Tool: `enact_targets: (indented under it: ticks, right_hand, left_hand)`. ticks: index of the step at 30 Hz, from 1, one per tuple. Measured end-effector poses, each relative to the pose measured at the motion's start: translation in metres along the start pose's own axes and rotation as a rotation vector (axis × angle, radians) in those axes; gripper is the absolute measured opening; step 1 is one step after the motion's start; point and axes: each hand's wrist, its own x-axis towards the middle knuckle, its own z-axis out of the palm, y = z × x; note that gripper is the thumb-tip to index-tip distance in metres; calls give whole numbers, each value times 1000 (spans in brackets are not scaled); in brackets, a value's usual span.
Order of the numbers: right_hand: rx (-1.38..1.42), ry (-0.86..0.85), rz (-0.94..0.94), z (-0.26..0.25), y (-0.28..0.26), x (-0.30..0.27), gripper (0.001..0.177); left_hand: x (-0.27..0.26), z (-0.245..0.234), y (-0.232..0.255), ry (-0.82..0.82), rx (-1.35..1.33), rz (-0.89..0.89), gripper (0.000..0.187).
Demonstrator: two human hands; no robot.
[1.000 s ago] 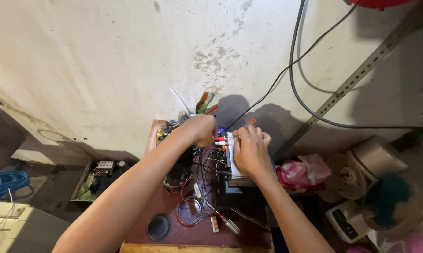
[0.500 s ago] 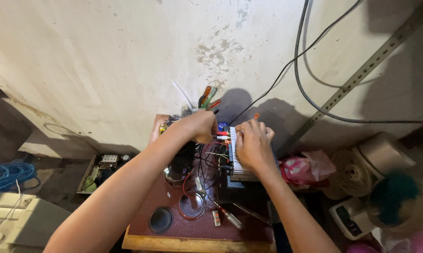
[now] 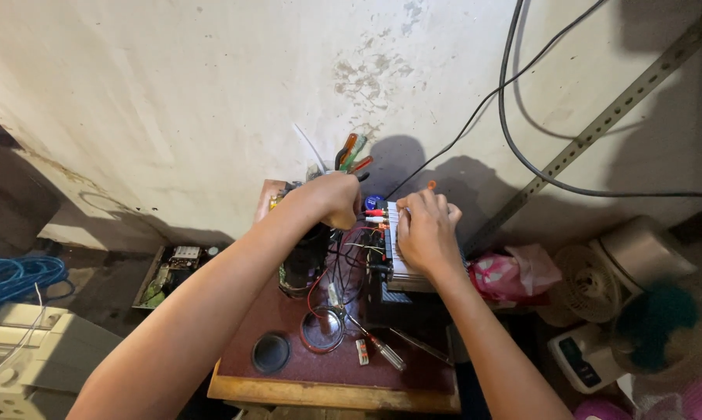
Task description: The person connects wires to a silver power inverter and a black cylindrical device on a wooden table. They use their hands to twist and join wire ends, occasionally using a small tool to assist with the connections.
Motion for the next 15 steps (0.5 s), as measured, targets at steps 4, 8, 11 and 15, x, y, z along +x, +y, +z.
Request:
enact_targets:
  ticks: [4, 8, 11, 15]
  right_hand:
    - [15, -14, 12, -3, -3, 0, 13]
    - [17, -27, 12, -4, -3, 0, 13]
    - [10, -26, 6, -5, -3, 0, 13]
    - [7, -22, 8, -4, -2, 0, 14]
  left_hand:
    - [-3, -3, 2, 5, 28, 4, 27]
    - [-4, -6, 6, -2, 87, -2, 30]
    - [-9, -7, 12, -12, 127, -20, 36]
    - [-2, -2, 12, -15, 124, -31, 37]
